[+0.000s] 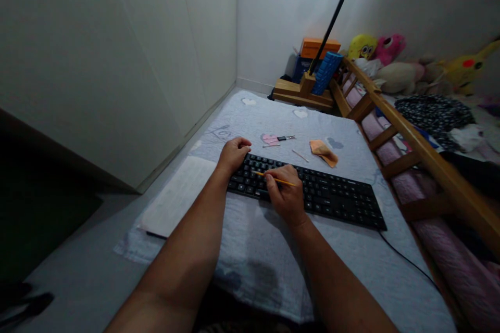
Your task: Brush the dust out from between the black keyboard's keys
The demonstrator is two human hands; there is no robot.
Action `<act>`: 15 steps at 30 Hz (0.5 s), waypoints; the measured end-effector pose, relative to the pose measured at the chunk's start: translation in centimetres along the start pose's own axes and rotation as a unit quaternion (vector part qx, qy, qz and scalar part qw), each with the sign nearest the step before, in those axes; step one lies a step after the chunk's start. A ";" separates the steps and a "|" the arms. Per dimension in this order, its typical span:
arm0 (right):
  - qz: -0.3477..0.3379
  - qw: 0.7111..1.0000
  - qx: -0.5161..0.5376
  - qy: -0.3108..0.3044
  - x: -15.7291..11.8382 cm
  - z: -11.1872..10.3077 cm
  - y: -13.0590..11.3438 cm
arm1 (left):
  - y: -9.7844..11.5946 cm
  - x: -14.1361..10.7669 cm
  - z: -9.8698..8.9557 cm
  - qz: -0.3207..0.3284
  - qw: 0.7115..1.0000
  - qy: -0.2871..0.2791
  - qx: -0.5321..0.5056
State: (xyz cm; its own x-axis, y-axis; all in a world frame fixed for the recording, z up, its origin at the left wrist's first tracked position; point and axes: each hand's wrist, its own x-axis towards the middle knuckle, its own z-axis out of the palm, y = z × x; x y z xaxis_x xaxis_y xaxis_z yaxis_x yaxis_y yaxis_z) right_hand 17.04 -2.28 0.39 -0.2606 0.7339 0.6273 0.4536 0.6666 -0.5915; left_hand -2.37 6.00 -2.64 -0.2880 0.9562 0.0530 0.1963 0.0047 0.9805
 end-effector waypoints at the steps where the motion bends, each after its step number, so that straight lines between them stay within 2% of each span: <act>1: 0.008 1.000 -0.016 0.004 0.0 0.1 0.2 | 0.1 0.0 0.0 -0.007 1.000 0.002 -0.007; 6: 0.036 0.997 -0.060 -0.018 -0.1 0.3 0.7 | 0.8 -0.3 -0.1 -0.047 0.996 0.021 -0.071; 11: 0.000 0.999 -0.020 -0.036 -0.2 -0.1 0.2 | 1.2 -0.4 -0.1 -0.068 0.985 0.038 -0.157; 15: 0.004 0.998 0.018 -0.063 -0.3 -0.2 0.0 | 0.8 -0.1 -0.1 -0.085 0.973 0.054 -0.209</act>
State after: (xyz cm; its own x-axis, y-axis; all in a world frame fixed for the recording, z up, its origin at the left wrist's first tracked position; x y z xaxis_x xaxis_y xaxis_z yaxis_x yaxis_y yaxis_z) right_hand 17.31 -2.52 0.31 -0.3639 0.7479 0.5552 0.4249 0.6637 -0.6156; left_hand -2.26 5.84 -1.79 -0.3844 0.9155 -0.1185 -0.2546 0.0183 0.9669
